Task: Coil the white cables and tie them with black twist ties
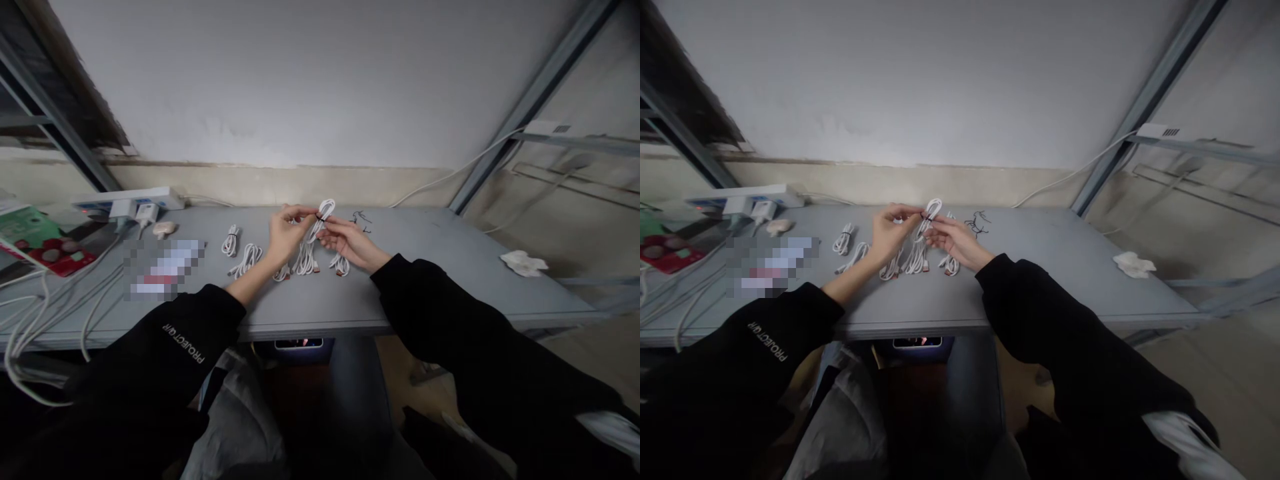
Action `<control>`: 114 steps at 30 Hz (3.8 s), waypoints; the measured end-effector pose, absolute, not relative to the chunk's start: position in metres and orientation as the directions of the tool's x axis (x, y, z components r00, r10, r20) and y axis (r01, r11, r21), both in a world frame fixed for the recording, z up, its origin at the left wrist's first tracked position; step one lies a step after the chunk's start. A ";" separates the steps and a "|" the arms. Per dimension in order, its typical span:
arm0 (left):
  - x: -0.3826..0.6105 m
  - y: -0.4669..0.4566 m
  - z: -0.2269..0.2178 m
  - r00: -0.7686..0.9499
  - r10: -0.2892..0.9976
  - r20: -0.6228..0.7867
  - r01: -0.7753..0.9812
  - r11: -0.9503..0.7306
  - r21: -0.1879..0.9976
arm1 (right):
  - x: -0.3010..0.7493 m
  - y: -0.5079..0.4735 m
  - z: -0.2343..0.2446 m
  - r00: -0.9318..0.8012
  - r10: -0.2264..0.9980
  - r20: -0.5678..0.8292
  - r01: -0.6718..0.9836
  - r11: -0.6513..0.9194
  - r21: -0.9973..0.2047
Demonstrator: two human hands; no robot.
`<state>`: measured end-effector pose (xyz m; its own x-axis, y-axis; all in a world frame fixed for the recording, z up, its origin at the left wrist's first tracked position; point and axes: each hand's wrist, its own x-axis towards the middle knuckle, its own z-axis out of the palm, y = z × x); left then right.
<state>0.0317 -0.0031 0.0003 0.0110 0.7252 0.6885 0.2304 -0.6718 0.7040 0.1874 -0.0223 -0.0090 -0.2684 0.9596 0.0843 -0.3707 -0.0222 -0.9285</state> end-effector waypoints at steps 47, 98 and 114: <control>0.033 0.003 -0.004 0.068 0.803 0.591 0.097 -0.595 0.798 | 0.189 -0.010 -0.031 0.016 0.639 0.769 0.256 0.741 -0.621; 0.042 -0.008 -0.013 0.120 0.850 0.514 -0.008 -0.517 0.856 | 0.194 -0.020 -0.022 -0.382 0.558 0.736 0.551 0.778 -0.304; -0.043 0.064 -0.008 -0.241 0.940 0.242 0.456 -0.110 0.883 | 0.198 -0.011 -0.031 -0.194 0.596 0.779 0.645 0.676 -0.357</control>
